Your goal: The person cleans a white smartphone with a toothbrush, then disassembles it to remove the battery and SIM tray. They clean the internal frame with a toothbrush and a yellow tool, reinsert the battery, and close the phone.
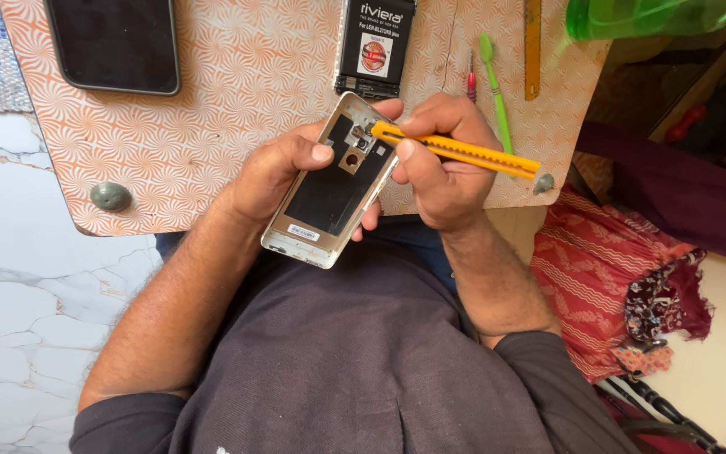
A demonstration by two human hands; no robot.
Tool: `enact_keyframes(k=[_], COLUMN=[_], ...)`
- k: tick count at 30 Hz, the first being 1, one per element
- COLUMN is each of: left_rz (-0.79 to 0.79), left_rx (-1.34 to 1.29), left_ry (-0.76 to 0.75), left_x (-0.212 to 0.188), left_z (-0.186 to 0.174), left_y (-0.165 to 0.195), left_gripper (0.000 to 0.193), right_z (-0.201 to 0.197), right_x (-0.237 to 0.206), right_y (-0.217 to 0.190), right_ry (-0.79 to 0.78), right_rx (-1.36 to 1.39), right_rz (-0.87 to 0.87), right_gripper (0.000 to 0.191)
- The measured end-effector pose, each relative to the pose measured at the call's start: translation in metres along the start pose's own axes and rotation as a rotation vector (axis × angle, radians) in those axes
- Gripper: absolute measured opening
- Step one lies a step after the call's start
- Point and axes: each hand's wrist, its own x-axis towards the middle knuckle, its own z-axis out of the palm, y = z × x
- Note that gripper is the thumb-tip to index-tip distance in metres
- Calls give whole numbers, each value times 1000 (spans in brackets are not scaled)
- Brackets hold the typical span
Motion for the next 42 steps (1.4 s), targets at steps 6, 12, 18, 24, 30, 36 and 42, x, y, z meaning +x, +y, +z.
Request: enact_keyframes(k=[6,12,18,24,30,36,42], left_rz=[-6,-1,6,-1,-3,15,180], left_rx=[-36,-41,-21,-49,-34,-71,-20], left_ry=[-16,-14,-2,-37,-25,-55,-11], left_x=[-1,0,0,1,1,2,6], left_z=[0,-1,-2,-4,-3,-3,-12], left_y=[0,-1,-2,-2,-2,-1,-5], left_gripper=[93,92,90,89,90,95,89], right_z=[-2,0,-3,-4,-5,-15,-99], right_x=[3,4,6,8,3,-6,-12], right_y=[-2,-3,-5,-3,1,12,2], right_ry=[-77,-56,-83,-96,-68,126,116], right_rx=[-135,-113,-233,-219,-227,-219,-788], right_rz=[-117,-70,-139,-149,-134,-232,-477], right_gripper=[11,12,11,12,13,13,25])
